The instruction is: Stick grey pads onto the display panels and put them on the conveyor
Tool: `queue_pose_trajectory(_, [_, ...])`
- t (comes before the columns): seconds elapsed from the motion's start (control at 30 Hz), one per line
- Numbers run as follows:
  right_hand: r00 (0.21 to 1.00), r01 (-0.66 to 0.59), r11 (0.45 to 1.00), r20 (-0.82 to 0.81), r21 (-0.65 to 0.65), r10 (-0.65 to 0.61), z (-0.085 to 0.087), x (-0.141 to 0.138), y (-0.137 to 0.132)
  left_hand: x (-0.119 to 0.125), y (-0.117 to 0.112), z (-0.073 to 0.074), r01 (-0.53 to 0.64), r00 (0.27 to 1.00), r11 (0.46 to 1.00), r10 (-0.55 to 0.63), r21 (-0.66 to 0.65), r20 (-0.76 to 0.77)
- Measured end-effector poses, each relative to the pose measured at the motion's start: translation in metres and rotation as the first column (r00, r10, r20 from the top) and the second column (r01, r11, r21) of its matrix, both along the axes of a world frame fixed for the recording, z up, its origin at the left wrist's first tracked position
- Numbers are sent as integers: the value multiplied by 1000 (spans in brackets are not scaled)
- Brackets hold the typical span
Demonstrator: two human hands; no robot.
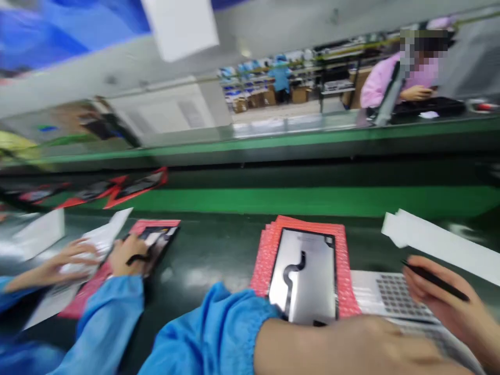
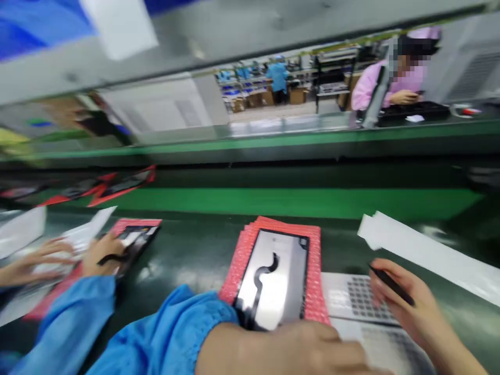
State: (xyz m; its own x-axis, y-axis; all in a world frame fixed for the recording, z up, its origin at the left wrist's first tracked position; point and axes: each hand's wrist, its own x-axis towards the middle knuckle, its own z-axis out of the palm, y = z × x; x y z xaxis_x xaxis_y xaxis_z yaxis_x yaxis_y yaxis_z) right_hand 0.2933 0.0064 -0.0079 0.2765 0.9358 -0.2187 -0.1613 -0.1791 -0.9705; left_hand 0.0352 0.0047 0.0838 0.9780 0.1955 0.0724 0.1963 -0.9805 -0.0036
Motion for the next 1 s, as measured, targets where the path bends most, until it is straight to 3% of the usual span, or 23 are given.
queue_pose_trajectory(0.1, [993, 28, 999, -119, 31, -24, 0, -1, 1, 4, 14, -15, 179, 979, 983, -174, -34, 107])
queue_pose_trajectory(0.27, [983, -28, 999, 180, 36, 22, -9, 2, -6, -3, 25, -52, 56, 998, 998, -56, -37, 17])
queue_pose_trajectory(0.37, [966, -58, 998, 253, -14, 59, -12, 1, -10, -3, 25, -65, -9, 999, 996, 5, -92, -52])
queue_pose_trajectory(0.5, [956, -69, 997, 282, -45, 79, -14, 1, -8, 0, 26, -71, -59, 996, 988, 50, -140, -73])
queue_pose_trajectory(0.7, [948, -99, 993, 298, -69, 115, -14, 0, -4, 0, 23, -76, -69, 997, 993, 71, -98, 24])
queue_pose_trajectory(1.0, [929, -111, 989, 345, -94, 136, -13, 0, -5, 1, 21, -77, -93, 993, 992, 99, -90, 69])
